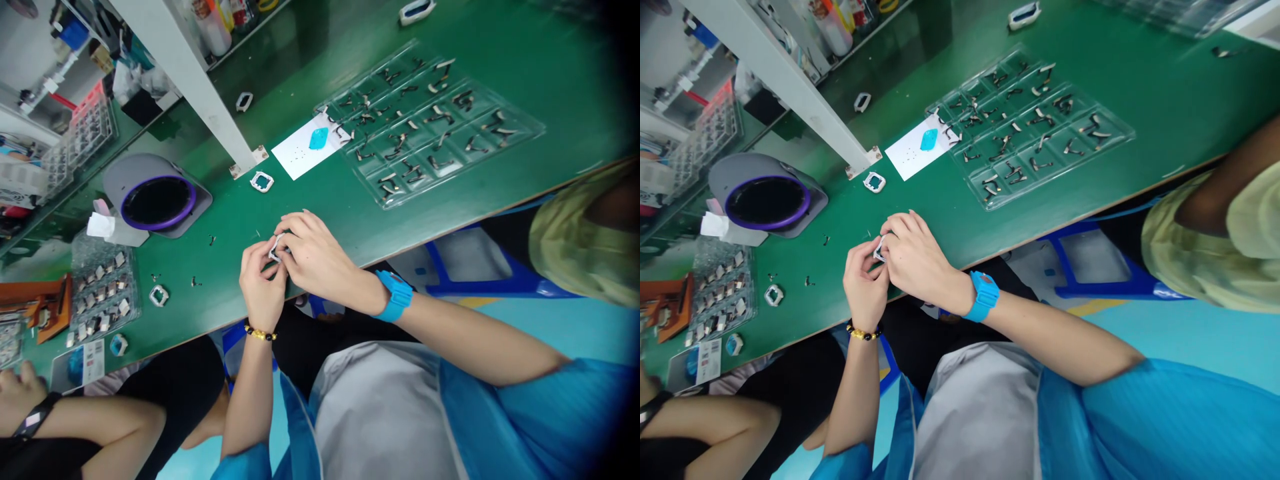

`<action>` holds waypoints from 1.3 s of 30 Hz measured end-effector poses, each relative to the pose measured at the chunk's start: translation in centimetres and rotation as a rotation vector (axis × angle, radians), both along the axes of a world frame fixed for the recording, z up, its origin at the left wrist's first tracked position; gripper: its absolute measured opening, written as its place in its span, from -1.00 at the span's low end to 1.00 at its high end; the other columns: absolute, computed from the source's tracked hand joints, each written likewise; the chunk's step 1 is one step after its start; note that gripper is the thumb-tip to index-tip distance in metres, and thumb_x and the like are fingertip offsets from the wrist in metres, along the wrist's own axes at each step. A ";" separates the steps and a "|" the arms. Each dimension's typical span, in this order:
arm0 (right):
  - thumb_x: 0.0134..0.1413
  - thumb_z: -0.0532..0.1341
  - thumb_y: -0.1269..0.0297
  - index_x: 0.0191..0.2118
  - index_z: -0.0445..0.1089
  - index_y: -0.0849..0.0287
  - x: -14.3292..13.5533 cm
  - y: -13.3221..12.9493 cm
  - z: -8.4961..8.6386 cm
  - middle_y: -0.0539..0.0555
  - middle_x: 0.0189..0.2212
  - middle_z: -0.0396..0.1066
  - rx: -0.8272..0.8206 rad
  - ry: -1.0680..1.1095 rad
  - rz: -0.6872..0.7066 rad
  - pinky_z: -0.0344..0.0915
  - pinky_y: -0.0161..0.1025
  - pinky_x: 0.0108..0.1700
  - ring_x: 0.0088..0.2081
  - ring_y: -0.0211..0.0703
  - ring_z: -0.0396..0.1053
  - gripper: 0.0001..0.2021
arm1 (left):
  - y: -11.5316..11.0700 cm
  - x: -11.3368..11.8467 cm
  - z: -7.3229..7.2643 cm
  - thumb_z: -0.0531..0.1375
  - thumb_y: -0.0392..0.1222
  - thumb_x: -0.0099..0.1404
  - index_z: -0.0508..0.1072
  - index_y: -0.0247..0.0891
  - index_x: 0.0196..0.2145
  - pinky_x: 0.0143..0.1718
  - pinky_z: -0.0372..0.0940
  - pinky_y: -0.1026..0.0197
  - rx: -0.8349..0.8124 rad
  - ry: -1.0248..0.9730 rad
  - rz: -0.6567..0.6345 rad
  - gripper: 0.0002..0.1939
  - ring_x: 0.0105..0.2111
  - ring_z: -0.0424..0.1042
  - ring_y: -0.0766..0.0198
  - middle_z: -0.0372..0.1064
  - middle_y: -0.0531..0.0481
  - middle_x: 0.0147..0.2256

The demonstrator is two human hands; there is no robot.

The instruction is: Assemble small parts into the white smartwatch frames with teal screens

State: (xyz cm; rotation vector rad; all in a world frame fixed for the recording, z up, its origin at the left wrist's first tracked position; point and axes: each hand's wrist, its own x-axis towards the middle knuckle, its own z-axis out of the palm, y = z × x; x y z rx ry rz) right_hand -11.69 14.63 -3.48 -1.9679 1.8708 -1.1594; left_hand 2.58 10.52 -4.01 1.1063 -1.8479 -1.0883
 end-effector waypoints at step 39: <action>0.27 0.08 0.50 -0.11 0.49 0.26 1.0 0.4 0.3 0.28 0.01 0.41 0.034 0.028 -0.080 0.02 0.22 0.39 0.14 0.15 0.25 -0.76 | -0.1 0.0 -0.1 0.27 -0.27 0.32 0.51 -0.16 0.06 -0.07 0.56 0.21 -0.049 -0.036 -0.018 -0.65 -0.04 0.54 0.22 0.33 -0.11 0.08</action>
